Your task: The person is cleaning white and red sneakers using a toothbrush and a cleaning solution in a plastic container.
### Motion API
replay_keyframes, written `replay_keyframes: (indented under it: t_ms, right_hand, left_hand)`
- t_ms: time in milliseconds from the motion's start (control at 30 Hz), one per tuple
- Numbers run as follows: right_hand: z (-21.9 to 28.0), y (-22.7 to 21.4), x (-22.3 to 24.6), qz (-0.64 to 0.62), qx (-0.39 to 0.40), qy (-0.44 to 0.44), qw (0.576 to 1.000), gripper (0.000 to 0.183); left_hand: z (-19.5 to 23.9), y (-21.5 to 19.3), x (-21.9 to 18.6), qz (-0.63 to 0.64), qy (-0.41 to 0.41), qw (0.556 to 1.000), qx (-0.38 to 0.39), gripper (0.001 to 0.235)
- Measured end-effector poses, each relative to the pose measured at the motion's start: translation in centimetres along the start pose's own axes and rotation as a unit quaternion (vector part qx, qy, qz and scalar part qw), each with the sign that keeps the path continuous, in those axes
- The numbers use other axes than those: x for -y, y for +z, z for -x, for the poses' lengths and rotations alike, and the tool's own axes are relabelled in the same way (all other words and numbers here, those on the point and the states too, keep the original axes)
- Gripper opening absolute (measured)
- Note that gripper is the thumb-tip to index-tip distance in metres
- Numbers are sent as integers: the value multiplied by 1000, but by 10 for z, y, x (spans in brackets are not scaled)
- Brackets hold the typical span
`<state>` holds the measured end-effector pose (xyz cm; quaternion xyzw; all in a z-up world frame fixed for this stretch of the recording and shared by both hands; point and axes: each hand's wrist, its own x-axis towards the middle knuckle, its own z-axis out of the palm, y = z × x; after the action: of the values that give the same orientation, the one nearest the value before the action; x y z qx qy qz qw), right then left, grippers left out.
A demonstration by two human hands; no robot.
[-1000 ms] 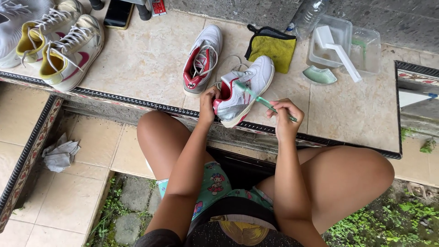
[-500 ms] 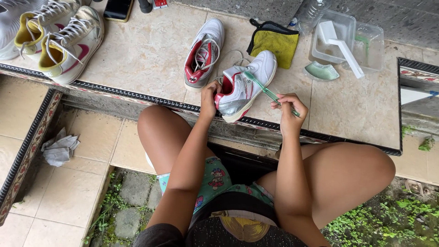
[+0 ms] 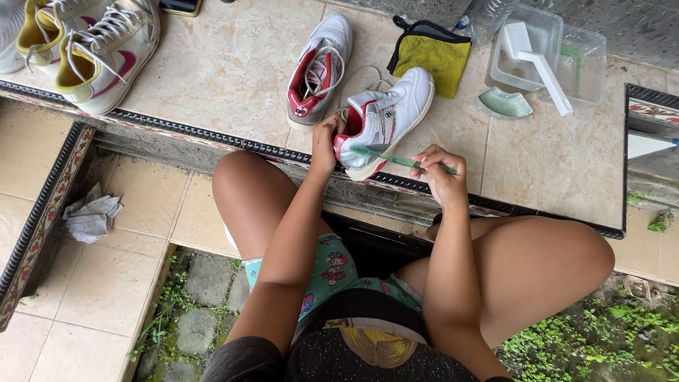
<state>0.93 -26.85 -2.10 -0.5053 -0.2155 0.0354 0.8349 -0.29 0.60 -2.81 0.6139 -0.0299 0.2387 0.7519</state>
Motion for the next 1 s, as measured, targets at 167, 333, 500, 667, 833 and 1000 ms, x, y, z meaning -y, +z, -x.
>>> replay_keyframes:
  t_ms: [167,333,500,667,833,1000]
  right_hand:
    - [1,3,0,-48,9,26,998,18]
    - [0,-6,-9,-69,-53,-1,996,33]
    - [2,15,2,-30,-69,-43,996,45]
    - [0,33,17,34,-79,-65,994,28]
    - [0,68,36,134,-58,-104,984,22]
    - [-3,55,44,162,0,-91,982,25]
  left_hand:
    - [-2,2,-1,-6,4,1000,2,33]
    - [0,-2,17,-8,22,1000,-5,30]
    - [1,2,3,53,32,998,19,24]
    - [2,2,5,58,24,998,14,23]
    - [1,2,8,65,15,998,15,23]
    - [-1,0,14,62,12,997,42,25]
